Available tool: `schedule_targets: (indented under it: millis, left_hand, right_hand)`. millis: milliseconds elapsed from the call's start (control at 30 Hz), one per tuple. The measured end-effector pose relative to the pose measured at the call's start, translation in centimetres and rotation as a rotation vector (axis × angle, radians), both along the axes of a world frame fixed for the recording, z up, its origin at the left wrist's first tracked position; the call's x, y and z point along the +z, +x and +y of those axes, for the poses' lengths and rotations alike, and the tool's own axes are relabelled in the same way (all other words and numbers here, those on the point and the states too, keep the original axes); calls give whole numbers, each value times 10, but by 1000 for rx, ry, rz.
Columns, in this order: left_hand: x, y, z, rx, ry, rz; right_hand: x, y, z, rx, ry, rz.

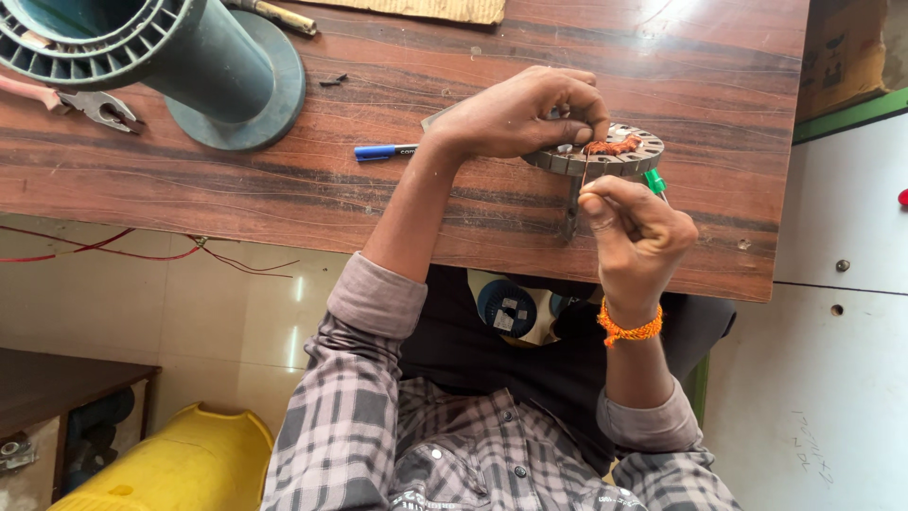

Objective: The person hand-winds copper wire into the slots of a motor armature clamped on a workbench, pressing each wire turn into place with their fingers and occasionally using a screwdriver to seat the wire. They work around the armature slot by slot, feeding and tightening the wire throughout the clip.

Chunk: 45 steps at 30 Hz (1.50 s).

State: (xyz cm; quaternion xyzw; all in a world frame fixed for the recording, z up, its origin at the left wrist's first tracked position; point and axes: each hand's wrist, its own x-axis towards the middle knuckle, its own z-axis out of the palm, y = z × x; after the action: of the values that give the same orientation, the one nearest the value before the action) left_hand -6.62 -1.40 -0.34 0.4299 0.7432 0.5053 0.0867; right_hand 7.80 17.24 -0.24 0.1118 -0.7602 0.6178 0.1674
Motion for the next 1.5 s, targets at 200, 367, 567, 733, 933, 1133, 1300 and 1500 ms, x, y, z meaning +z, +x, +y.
schedule_targets:
  millis: [200, 367, 567, 733, 933, 1133, 1300, 1500]
  left_hand:
    - [2, 1, -3, -21, 8, -36]
    - [2, 2, -4, -11, 11, -26]
    - [-4, 6, -2, -11, 279, -4]
    - [-25, 30, -21, 189, 425, 65]
    - [-43, 66, 26, 543, 159, 474]
    - [-49, 62, 45, 623, 122, 463]
    - [-30, 80, 33, 610, 99, 417]
    - [-4, 83, 29, 599, 95, 353]
  right_hand:
    - [-11, 7, -3, -13, 26, -85]
    - [-26, 22, 0, -66, 129, -120]
    - [-44, 32, 23, -187, 1, -119]
    - [-48, 29, 24, -182, 105, -11]
    - [-40, 29, 12, -276, -189, -174]
    - [-34, 23, 26, -211, -443, -228]
    - [-17, 14, 44, -135, -329, -141]
    - [25, -9, 46, -42, -30, -50]
